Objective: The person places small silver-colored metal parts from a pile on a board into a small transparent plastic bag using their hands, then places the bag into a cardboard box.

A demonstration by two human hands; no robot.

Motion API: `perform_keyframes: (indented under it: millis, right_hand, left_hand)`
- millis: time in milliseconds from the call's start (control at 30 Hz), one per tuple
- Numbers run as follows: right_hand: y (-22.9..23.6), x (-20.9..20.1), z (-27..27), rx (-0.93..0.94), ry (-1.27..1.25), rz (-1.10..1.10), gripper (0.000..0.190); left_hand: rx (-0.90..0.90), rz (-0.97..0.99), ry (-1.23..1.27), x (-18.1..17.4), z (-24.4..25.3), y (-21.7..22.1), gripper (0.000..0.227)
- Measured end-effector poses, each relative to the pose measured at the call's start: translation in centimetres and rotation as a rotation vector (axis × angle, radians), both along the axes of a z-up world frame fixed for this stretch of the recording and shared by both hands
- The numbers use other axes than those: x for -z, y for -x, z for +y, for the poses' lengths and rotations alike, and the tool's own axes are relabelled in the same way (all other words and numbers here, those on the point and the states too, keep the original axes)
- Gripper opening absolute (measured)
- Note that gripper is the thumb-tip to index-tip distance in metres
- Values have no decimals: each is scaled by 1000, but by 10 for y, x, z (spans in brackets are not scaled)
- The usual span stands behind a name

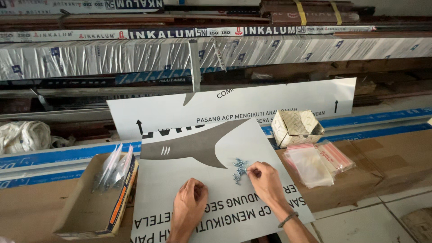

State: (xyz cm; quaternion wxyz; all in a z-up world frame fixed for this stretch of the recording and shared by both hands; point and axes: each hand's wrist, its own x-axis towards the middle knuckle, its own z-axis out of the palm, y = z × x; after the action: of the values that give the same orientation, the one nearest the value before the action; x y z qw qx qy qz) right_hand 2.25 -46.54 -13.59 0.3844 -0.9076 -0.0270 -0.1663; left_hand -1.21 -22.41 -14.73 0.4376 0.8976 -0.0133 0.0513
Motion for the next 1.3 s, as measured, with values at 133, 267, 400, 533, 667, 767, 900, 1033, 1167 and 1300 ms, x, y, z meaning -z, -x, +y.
perform_keyframes:
  millis: [133, 267, 400, 533, 667, 767, 900, 1033, 1167, 1300]
  right_hand:
    - [4, -5, 3, 11, -33, 43, 9]
    - [8, -15, 9, 30, -9, 161, 26]
    - [4, -12, 8, 8, 2, 142, 19]
    - [2, -9, 7, 9, 14, 146, 18]
    - [3, -6, 7, -16, 12, 67, 14]
    - [4, -4, 6, -29, 42, 46, 12]
    - [9, -9, 10, 0, 66, 141, 14]
    - [9, -7, 9, 10, 125, 135, 18]
    - [15, -9, 5, -59, 61, 81, 13]
    - [17, -12, 1, -130, 33, 54, 12]
  left_hand:
    - [-7, -22, 35, -4, 0, 4, 10]
    - [-21, -22, 62, -1, 0, 3, 9]
    - [18, -87, 35, 7, 1, -1, 7]
    - [0, -34, 64, 1, 1, 1, 11]
    - [-7, 9, 64, -3, 1, 2, 11]
    - [-1, 41, 51, -7, 0, 2, 12]
    - [-15, 32, 46, -6, 0, 4, 12]
    - [-29, -24, 44, -5, -1, 4, 10]
    - [-16, -47, 31, 2, -1, 2, 10]
    - [-23, -61, 5, 0, -2, 4, 10]
